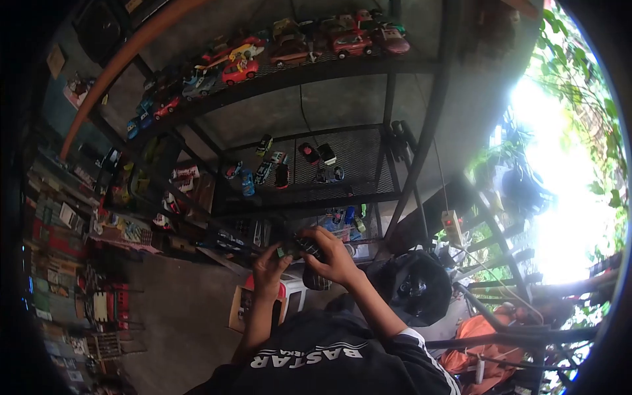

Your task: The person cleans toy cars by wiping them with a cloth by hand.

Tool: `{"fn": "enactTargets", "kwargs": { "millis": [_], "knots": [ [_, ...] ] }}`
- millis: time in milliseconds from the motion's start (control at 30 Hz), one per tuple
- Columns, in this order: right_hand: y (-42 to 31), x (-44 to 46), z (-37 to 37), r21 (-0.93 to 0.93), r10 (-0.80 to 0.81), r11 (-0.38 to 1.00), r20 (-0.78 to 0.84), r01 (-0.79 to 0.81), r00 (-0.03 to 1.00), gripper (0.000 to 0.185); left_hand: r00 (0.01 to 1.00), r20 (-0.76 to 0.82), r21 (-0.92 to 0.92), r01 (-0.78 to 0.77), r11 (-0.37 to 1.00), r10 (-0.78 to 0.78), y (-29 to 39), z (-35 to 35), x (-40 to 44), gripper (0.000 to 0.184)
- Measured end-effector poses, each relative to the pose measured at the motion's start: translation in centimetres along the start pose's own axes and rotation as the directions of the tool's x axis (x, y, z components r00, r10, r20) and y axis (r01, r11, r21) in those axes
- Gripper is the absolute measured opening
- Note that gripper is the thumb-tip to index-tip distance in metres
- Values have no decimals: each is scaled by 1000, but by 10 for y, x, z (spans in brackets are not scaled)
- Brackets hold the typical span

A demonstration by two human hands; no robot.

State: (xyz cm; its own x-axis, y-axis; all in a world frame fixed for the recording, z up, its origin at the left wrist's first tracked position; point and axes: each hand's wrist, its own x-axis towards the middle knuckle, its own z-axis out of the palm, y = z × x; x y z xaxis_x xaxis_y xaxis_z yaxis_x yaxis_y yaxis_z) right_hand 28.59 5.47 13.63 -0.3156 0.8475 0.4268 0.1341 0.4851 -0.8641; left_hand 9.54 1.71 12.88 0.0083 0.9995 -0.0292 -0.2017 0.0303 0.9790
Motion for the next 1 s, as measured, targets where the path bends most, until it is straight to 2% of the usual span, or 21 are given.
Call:
{"fn": "enactTargets", "kwargs": {
  "millis": [67,200,267,367,433,567,633,700,833,933,1000],
  "knots": [
    [3,1,0,-18,15,1000,12,-15,1000,42,998,-55,1,-13,1000,13,-7,2,-3,37],
    [4,1,0,-80,-12,997,24,14,1000,40,999,-41,-4,-35,999,34,-9,10,-1,41],
    [1,3,-2,-170,-14,985,51,22,999,40,1000,-25,27,-18,999,19,-11,8,0,41],
    [-1,2,-3,-215,-5,976,58,18,998,41,998,56,-38,13,999,-11,-17,7,6,38],
    [-2,2,-4,-244,6,970,67,11,998,41,995,99,-8,-32,999,32,-20,8,11,36],
    [-11,1,-5,-265,3,964,47,9,999,44,993,122,-18,1,1000,1,-21,8,16,34],
    [-15,4,-3,-273,17,962,58,-1,998,45,987,155,19,-47,999,44,-20,5,23,36],
    [-21,9,1,-276,-75,957,50,86,996,46,987,153,8,-45,999,43,-13,3,28,35],
    [-31,19,13,-372,-93,923,30,98,995,48,992,121,8,-26,1000,24,-7,-6,39,31],
    [-33,25,21,-332,-63,941,5,61,998,50,988,151,-84,8,996,5,0,-17,44,28],
    [-33,27,22,-290,86,954,10,-80,996,51,987,160,-71,-3,997,14,7,-22,45,28]
  ]
}}
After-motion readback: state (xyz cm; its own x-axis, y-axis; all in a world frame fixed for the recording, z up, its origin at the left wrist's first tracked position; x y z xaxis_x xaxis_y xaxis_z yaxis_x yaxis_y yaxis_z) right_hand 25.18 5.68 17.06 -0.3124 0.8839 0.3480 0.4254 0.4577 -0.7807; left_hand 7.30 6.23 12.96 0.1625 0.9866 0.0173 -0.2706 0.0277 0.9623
